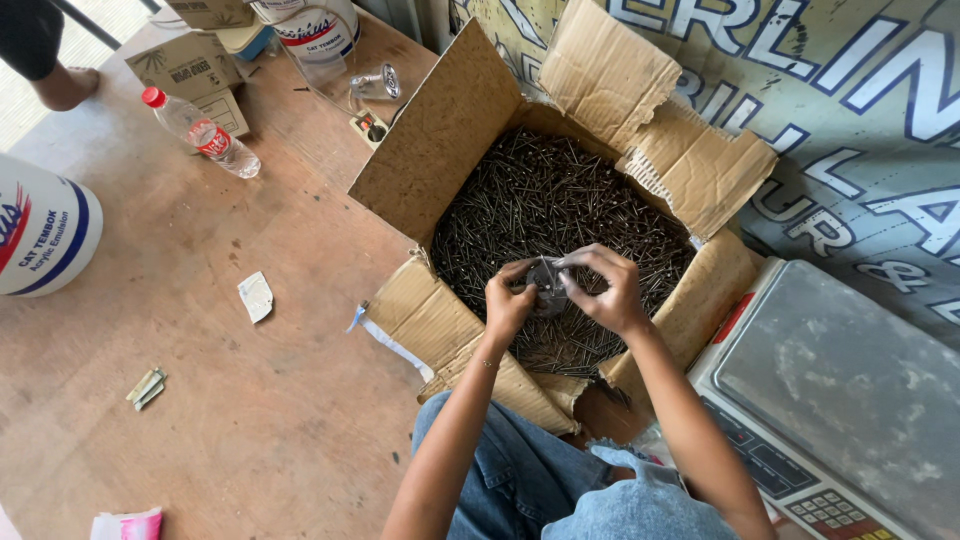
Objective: The person scoops nails from a large cardboard box into a small plastic bag, weighs the bag on a digital scale, and seals it with a handheld sealer. The person then places the sealed bag into a second box and repeats the process.
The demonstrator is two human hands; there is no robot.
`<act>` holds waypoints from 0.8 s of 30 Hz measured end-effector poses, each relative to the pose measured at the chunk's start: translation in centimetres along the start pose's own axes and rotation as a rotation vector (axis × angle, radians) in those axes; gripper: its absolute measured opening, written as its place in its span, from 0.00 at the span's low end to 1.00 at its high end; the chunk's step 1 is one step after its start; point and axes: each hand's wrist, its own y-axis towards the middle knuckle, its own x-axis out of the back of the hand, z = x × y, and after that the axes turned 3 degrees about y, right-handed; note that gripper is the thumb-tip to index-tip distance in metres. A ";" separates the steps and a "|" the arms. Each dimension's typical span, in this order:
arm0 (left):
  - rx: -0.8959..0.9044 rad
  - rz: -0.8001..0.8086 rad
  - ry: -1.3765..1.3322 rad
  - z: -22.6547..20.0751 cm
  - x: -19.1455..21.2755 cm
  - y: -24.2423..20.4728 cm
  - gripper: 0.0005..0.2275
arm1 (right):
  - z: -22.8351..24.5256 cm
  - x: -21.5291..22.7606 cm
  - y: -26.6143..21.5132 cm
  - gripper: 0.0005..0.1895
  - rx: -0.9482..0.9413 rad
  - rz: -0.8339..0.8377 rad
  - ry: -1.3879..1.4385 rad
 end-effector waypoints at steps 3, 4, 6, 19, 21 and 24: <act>0.023 0.014 -0.106 0.1 -0.2 -0.3 0.18 | -0.7 -0.3 0.2 0.07 -0.124 -0.057 -0.155; 0.022 0.014 -0.106 -0.2 -0.2 -0.4 0.18 | -1.2 -0.4 -0.2 0.07 -0.124 -0.058 -0.155; 0.027 0.006 -0.095 -0.9 -0.2 -0.8 0.18 | -2.1 -0.5 -1.1 0.16 -0.439 0.119 -0.240; 0.000 -0.121 0.307 -1.7 -0.6 -0.9 0.13 | 3.4 1.7 -1.0 0.07 -0.661 0.217 -0.006; -0.055 -0.059 0.371 -1.1 -0.5 -0.6 0.14 | 1.6 1.4 -1.2 0.06 -0.542 0.257 -0.313; -0.039 -0.017 0.389 0.8 0.1 -0.7 0.15 | -0.7 -0.4 -2.6 0.07 -0.463 0.258 -0.396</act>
